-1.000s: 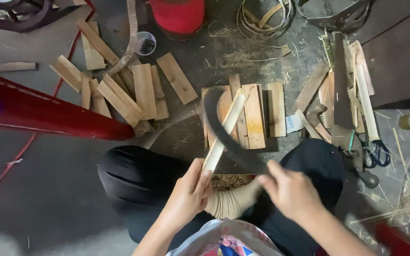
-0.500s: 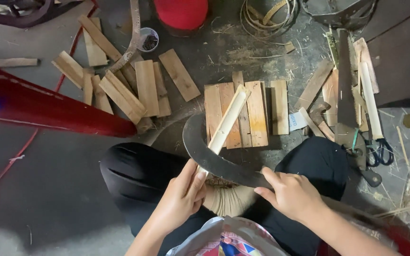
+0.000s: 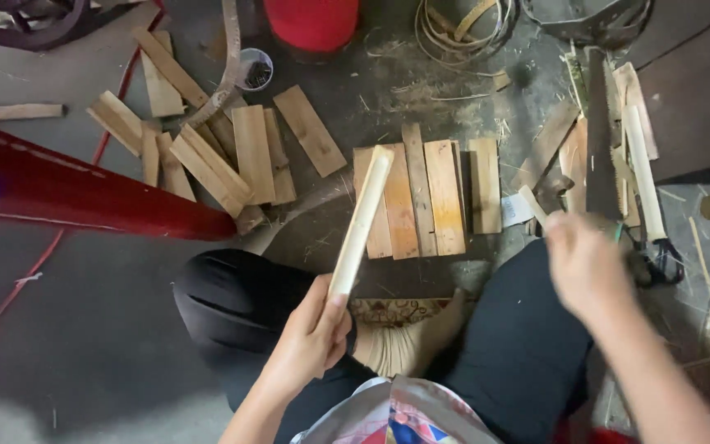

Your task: Shaving a wooden stick with a curved blade and then sanding it with sandpaper.

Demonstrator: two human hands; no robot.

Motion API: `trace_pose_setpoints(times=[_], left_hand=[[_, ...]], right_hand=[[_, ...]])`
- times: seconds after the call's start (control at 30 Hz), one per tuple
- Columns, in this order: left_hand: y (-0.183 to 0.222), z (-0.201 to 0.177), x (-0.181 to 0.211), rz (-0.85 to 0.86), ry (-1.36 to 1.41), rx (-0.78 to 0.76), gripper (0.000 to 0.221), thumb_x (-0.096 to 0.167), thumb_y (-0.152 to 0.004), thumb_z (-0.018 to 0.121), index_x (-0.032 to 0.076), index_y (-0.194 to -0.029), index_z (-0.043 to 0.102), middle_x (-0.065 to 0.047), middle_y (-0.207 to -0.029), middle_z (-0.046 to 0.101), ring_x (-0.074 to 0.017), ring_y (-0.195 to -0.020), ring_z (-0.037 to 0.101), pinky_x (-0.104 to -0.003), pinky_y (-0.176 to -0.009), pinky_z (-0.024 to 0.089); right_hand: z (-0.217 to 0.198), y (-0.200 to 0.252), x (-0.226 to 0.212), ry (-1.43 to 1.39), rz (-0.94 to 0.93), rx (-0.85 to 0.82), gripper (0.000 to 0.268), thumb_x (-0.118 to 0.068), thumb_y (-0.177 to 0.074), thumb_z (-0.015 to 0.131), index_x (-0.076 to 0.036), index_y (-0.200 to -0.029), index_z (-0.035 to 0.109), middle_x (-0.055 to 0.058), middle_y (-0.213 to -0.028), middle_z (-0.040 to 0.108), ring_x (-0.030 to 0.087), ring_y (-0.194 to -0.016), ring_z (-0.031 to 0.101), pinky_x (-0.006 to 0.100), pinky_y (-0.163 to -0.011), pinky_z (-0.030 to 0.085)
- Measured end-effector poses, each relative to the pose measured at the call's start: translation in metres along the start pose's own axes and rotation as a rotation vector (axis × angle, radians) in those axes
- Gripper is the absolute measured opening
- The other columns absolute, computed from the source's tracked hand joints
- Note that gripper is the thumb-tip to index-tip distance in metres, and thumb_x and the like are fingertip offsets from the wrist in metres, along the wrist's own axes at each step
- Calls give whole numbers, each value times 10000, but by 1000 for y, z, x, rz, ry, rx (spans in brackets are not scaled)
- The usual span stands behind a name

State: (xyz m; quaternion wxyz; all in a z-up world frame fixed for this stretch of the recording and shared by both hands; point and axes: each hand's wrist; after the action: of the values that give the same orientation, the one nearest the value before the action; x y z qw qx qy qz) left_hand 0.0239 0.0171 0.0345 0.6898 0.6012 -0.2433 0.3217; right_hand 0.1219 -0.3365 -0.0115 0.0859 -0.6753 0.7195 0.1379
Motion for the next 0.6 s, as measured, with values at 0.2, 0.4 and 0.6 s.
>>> trace_pose_setpoints(times=[0.2, 0.4, 0.6], left_hand=[[-15, 12, -5, 49, 79, -8, 376, 205, -1071, 439, 51, -1390, 566, -40, -645, 463, -94, -436, 345, -242, -360, 285], [-14, 5, -30, 7, 171, 101, 455, 256, -1045, 473, 54, -1451, 511, -67, -660, 465, -121, -453, 358, -265, -372, 311], [-15, 3, -36, 41, 183, 85, 470, 273, -1039, 475, 50, -1452, 499, -72, -684, 471, -124, -512, 374, -264, -403, 335]], right_hand=[[43, 69, -29, -48, 86, -237, 345, -391, -1007, 490, -118, -1171, 624, 208, -667, 727, 433, -596, 701, 521, -582, 526], [74, 100, -60, -26, 245, -382, 478, -529, -991, 430, -165, -1241, 612, 239, -738, 744, 480, -705, 717, 552, -660, 551], [113, 107, -82, 207, 121, -503, 553, -663, -1001, 345, -159, -1119, 541, 155, -704, 744, 411, -676, 738, 507, -638, 585]])
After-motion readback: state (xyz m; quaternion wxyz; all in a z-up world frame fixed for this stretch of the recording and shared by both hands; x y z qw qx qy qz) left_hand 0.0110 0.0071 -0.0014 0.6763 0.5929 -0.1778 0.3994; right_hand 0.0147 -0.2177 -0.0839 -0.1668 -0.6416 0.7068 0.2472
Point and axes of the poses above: each hand's wrist, its own y-axis away from the middle knuckle, its own z-axis out of the palm, x = y × z
